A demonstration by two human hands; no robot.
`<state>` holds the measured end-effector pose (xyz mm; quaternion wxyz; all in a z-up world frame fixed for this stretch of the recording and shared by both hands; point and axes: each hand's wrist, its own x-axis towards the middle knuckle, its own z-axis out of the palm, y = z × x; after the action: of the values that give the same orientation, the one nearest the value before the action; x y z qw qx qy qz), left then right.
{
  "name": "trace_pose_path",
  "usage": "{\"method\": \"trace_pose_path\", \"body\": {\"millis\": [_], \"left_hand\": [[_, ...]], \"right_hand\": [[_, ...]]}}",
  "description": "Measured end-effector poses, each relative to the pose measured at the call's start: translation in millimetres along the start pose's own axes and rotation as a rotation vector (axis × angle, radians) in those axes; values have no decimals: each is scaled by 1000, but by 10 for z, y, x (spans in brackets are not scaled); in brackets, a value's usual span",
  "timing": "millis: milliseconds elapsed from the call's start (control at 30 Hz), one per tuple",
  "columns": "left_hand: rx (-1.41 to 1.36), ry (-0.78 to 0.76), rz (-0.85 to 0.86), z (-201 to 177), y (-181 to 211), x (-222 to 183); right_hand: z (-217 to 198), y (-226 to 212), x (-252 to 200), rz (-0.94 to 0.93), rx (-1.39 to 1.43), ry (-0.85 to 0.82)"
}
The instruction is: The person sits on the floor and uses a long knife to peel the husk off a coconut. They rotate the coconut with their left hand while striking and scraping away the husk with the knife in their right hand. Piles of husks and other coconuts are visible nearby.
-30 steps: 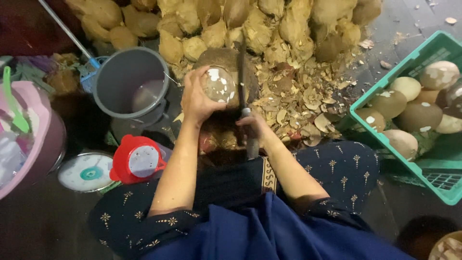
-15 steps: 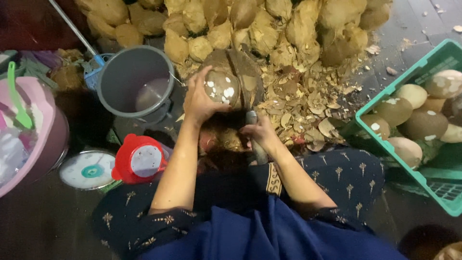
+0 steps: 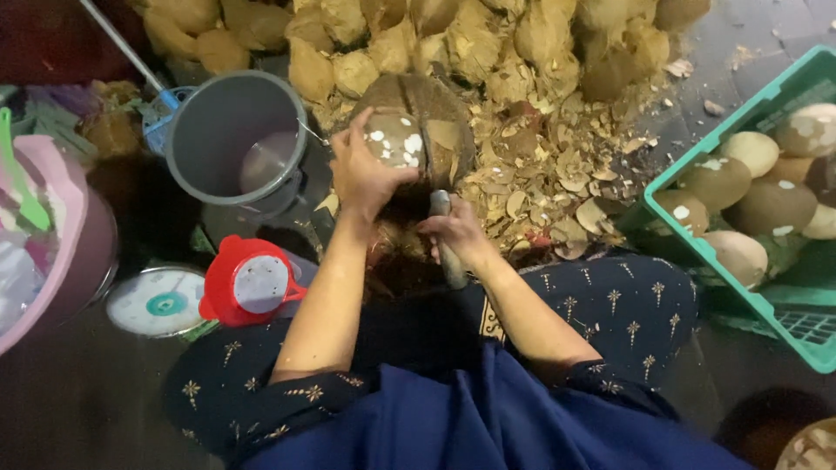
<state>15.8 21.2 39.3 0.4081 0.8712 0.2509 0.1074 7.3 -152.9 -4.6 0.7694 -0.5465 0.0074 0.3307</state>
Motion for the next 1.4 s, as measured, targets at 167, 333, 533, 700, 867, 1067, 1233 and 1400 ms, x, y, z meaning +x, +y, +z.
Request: {"method": "trace_pose_path", "body": {"millis": [167, 333, 533, 700, 867, 1067, 1233, 1400], "left_hand": [[37, 82, 97, 11, -96, -209], [28, 223, 265, 258, -467, -167], [-12, 390, 395, 408, -563, 35], [146, 584, 548, 521, -545, -22], [199, 466, 527, 572, -767, 46], [248, 514, 594, 612, -788, 25], [268, 575, 652, 636, -816, 6], [249, 592, 683, 601, -760, 5]], "right_hand": [[93, -278, -302, 176, 17, 49], [-34, -288, -255, 241, 37, 42], [45, -349, -302, 149, -11, 38], [20, -317, -353, 100, -46, 32], [72, -854, -665, -423, -136, -55], [-133, -78, -83, -318, -92, -6], [-25, -396, -303, 186, -47, 100], [16, -621, -442, -756, -69, -166]]}}
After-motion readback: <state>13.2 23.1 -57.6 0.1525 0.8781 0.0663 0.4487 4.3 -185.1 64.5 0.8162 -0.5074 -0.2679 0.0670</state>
